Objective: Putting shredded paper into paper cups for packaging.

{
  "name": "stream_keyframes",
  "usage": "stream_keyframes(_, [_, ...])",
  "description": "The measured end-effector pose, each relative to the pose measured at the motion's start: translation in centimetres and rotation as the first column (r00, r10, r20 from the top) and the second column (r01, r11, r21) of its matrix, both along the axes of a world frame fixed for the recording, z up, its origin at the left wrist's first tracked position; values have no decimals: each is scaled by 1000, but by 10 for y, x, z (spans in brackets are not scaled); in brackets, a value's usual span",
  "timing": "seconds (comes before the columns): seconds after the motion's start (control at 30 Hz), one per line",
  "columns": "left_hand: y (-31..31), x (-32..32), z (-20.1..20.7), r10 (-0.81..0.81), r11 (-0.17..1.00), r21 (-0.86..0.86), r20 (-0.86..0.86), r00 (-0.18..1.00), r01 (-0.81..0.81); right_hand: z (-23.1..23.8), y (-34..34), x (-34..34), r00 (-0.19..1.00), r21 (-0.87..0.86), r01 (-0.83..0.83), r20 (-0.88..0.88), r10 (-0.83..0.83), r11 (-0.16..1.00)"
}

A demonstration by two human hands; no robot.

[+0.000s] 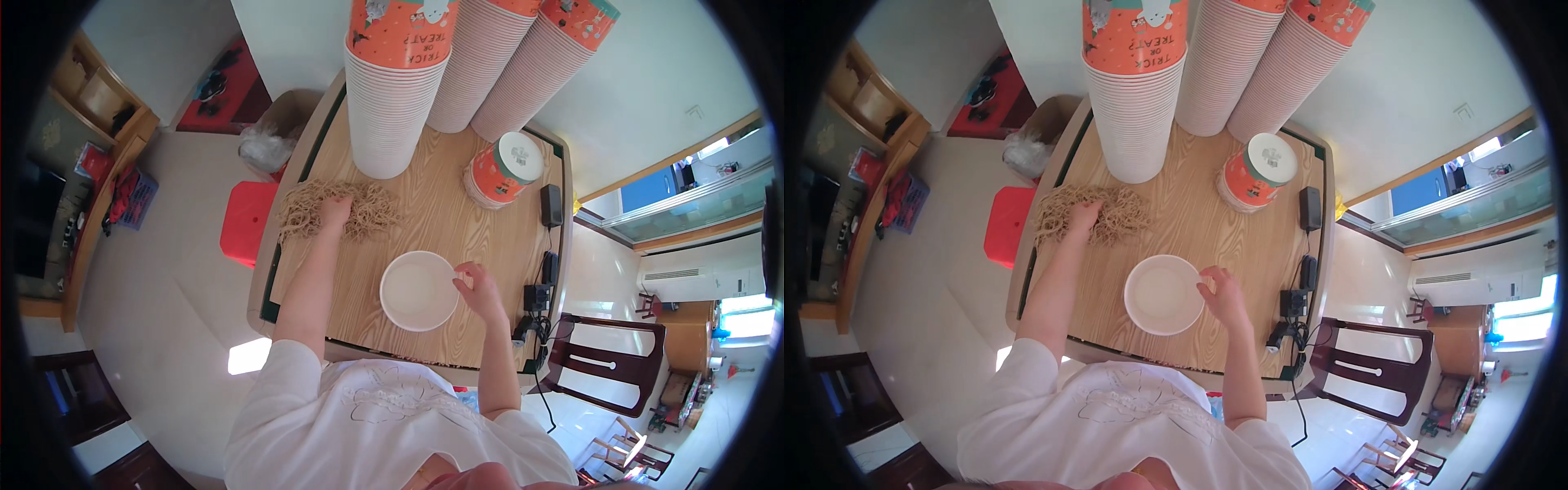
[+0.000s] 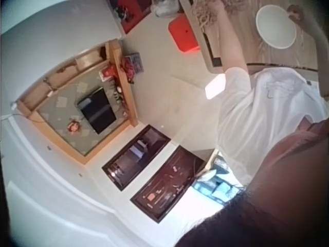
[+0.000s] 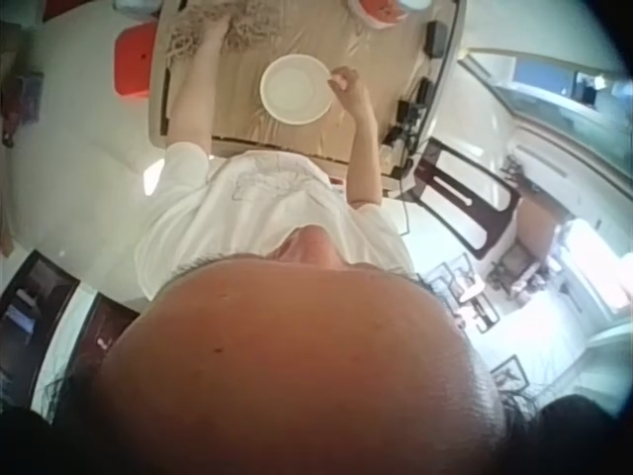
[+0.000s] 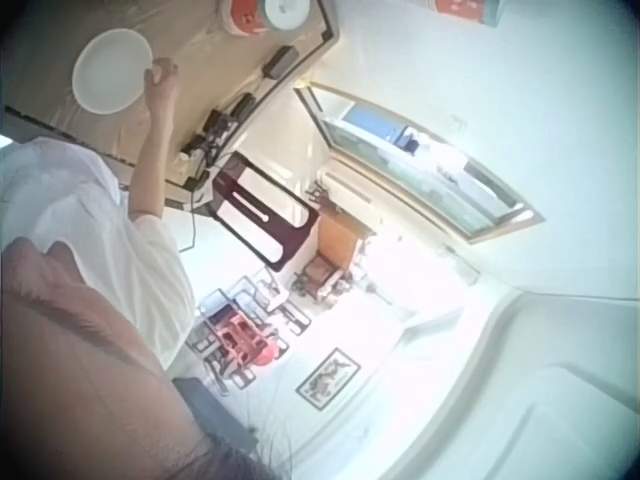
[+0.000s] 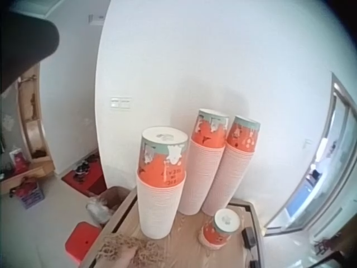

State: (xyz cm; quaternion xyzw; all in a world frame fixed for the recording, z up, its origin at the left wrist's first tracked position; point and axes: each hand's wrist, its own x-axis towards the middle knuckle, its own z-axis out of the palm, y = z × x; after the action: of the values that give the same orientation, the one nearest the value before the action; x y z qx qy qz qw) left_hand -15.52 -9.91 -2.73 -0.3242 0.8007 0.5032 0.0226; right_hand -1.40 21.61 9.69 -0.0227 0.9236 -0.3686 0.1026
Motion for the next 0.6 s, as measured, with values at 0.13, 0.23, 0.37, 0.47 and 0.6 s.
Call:
stream_keyframes(0.13, [8,-6,12,-42,995,-85,96,994,50,9,-8,0,1000,2,-11,-7,11,1000])
stream_keyframes(0.23, [-10,-10,-8,-46,999,29,92,995,43,12,-12,-3,999,-25,-43,-8,42,999])
stream_keyframes(0.37, [-9,-20,33,116,897,438,-112,987,-56,9,-7,-7,1000,-82,-6,-6,5,997])
stream_keyframes(0.47, [2,-15,127,321,669,741,-366,874,64,7,-5,-8,998,-114,23,-59,-29,993])
stream_keyframes(0.6, [-25,21,214,280,746,615,-639,716,257,20,-23,-11,985,-152,-11,-170,-15,988])
